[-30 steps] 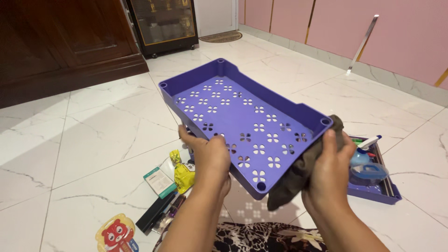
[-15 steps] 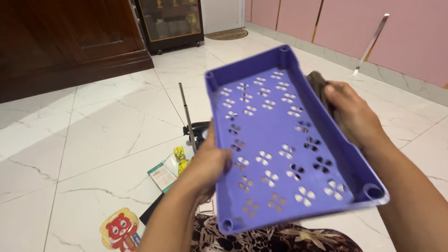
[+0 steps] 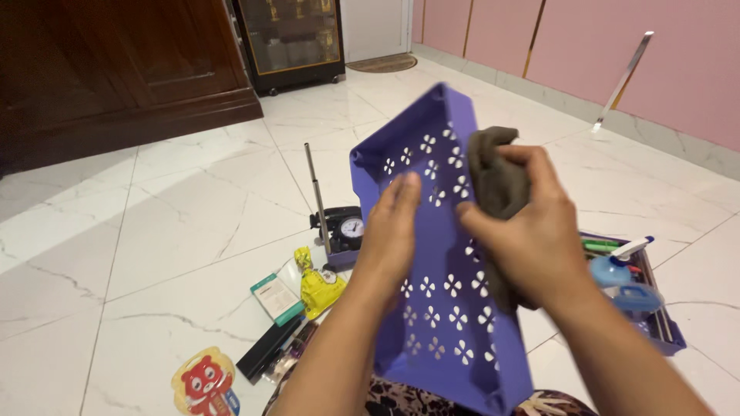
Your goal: The person wipes a black wallet with a cloth, then thoroughly cleans a purple plastic tray with a cloth, and finally places the tray onto a metal cart.
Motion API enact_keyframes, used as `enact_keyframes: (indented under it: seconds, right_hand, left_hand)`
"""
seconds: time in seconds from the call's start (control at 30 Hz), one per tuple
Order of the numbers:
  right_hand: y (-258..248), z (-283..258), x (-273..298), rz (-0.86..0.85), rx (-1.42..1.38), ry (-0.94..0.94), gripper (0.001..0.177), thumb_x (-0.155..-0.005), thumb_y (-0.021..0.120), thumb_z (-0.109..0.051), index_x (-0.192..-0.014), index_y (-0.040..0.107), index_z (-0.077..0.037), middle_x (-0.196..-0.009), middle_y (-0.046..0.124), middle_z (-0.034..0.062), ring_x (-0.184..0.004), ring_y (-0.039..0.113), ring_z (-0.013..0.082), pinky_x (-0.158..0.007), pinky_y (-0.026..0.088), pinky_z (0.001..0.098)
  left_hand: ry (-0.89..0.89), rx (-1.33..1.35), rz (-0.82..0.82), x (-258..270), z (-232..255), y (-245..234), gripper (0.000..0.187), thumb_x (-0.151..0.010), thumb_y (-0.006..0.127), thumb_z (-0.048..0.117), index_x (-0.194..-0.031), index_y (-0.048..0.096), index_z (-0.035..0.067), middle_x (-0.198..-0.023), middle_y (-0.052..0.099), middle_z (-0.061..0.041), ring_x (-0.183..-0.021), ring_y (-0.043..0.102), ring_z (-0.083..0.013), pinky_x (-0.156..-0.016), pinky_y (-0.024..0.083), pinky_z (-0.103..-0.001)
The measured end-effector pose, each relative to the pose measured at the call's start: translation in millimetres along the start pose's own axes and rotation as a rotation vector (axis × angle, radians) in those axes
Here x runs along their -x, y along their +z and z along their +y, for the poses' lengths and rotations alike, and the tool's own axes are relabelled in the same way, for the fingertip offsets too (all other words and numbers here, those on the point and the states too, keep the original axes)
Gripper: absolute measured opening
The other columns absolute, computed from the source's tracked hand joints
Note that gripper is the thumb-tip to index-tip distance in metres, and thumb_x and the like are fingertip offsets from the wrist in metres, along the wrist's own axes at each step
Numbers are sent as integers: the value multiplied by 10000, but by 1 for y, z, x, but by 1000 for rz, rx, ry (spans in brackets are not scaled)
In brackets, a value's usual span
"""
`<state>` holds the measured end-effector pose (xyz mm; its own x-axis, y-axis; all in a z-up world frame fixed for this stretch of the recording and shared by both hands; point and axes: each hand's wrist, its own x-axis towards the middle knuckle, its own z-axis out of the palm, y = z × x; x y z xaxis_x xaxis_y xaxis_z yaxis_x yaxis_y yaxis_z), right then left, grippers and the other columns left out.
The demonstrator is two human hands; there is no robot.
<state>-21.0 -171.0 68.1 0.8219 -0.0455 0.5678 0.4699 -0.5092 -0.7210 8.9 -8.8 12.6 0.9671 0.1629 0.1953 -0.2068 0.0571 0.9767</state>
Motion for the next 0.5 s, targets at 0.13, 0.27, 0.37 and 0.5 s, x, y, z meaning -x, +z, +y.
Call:
enact_keyframes:
  seconds: [0.13, 0.27, 0.37, 0.5]
  right_hand:
    - [13, -27, 25, 55, 235, -455, 612, -699, 840, -132, -1258, 608, -45, -1129, 706, 185, -1005, 687, 262, -836, 568, 380]
    - [13, -40, 37, -4, 134, -296, 512, -751, 838, -189, -1213, 650, -72, -1053, 727, 143, -900, 727, 246, -732, 579, 350]
    - [6, -45, 24, -10, -76, -157, 379, -887, 761, -192, -1231, 642, -86, -1048, 771, 97, -935, 762, 208, -777, 599, 316]
    - [14, -44, 9, 77, -26, -476, 388, -1009, 663, -155, -1352, 547, -13, -1227, 690, 164, -1136, 674, 231, -928, 534, 336]
  left_hand:
    - [81, 704, -229, 10, 31, 17, 603, -1027, 516, 485, -1413, 529, 22, -1326, 620, -140, -1226, 595, -244, -1079, 470, -401]
    - [39, 879, -153, 15, 46, 6, 383, -1047, 503, 364, -1318, 521, 93, -1219, 614, -110, -1130, 605, -239, -997, 519, -428]
    - [14, 912, -144, 23, 49, -1, 402, -1036, 455, 359, -1332, 530, 97, -1219, 653, -84, -1128, 639, -202, -999, 530, -387]
    - [65, 966, -215, 28, 43, 7, 449, -1046, 441, 363, -1352, 545, 50, -1259, 675, -75, -1159, 652, -172, -1049, 515, -343]
